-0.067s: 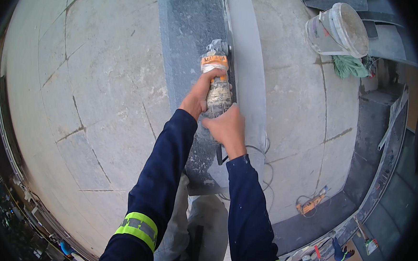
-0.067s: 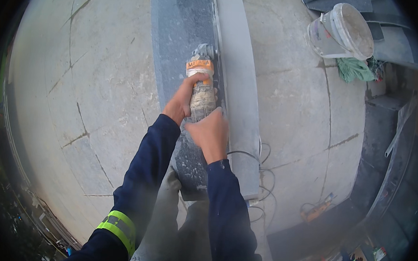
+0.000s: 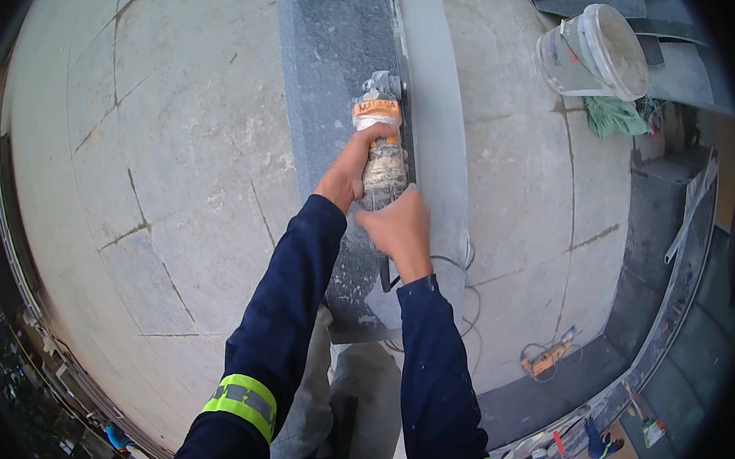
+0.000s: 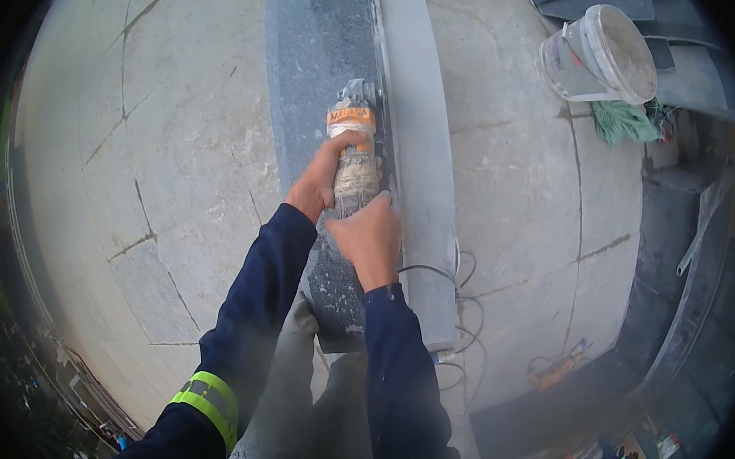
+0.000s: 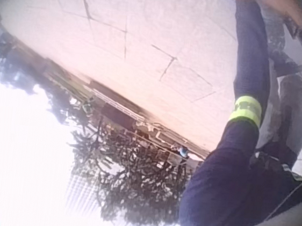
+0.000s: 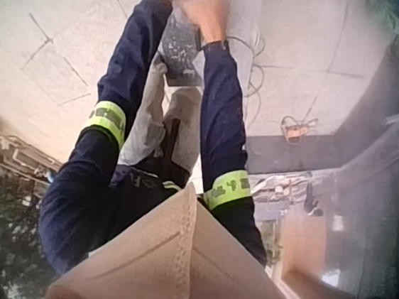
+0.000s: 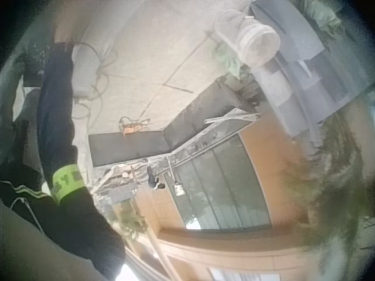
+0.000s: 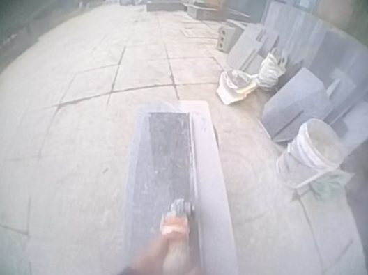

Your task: The person uses an angle grinder to grind the surface of a large rectangular stone slab. The person holds the grinder with both hands and moves it along the slab, generating dust. The person briefly pauses to wipe the slab with a hand before resuming grinding.

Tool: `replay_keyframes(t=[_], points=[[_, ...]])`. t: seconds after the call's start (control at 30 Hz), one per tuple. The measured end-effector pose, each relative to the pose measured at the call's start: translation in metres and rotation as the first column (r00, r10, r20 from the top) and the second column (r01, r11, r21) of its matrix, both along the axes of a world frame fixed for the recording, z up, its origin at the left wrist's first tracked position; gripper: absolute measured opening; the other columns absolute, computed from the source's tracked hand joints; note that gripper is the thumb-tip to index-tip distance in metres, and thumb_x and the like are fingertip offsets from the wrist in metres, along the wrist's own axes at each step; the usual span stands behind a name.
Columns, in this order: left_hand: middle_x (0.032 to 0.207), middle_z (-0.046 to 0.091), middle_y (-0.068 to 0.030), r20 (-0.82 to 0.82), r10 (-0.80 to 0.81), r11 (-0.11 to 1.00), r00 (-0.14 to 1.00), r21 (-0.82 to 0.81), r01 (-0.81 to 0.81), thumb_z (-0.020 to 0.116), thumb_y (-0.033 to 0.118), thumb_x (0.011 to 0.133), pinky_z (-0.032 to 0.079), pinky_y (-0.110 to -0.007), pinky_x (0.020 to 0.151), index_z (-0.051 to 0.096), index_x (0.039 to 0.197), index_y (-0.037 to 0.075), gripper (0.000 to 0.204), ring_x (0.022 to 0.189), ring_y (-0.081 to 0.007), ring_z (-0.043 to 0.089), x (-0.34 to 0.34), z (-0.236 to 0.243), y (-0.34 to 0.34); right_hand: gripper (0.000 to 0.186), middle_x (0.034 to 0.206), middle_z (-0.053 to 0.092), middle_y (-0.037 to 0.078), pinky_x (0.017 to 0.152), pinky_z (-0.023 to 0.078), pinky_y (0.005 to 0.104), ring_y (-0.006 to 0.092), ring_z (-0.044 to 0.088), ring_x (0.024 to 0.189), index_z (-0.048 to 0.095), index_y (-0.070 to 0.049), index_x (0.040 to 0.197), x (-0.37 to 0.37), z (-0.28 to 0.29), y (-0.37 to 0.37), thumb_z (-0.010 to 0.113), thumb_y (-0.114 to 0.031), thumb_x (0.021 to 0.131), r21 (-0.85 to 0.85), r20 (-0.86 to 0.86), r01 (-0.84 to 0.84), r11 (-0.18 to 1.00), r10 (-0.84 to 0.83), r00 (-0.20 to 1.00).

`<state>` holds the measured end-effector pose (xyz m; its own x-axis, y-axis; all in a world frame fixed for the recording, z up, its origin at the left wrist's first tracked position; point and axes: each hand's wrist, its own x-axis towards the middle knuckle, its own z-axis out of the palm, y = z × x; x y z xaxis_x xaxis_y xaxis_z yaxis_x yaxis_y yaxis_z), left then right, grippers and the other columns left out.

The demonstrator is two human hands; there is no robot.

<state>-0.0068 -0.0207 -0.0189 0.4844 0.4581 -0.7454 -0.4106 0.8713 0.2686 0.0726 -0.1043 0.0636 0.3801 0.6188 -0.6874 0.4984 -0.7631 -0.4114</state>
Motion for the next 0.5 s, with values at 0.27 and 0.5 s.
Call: replay_keyframes(t=[0.27,0.5], points=[[0.084,0.064,-0.0158,-0.010,-0.014,0.999,1.000,-0.050,0.013,0.067,0.031,0.080,0.057,-0.041,0.061,0.051,0.112,0.003,0.045,0.068,-0.0274,0.066,0.001,0.009,-0.023,0.056,0.093,0.067,0.025,0.076,0.053,0.0422,0.0380,0.068,0.089,0.055,0.008,0.101,-0.002,0.004,-0.021,0.079,-0.023,0.061,-0.011,0.011,0.009,1.000,-0.009,1.000],[0.084,0.063,-0.0153,-0.019,-0.017,0.998,1.000,-0.054,0.016,0.067,0.031,0.080,0.057,-0.041,0.061,0.050,0.112,0.004,0.046,0.068,-0.0275,0.066,0.002,0.012,-0.029,0.058,0.093,0.067,0.025,0.077,0.053,0.0435,0.0389,0.067,0.090,0.054,0.008,0.103,-0.002,0.005,-0.029,0.079,-0.023,0.061,0.004,-0.002,0.030,1.000,-0.030,1.000]])
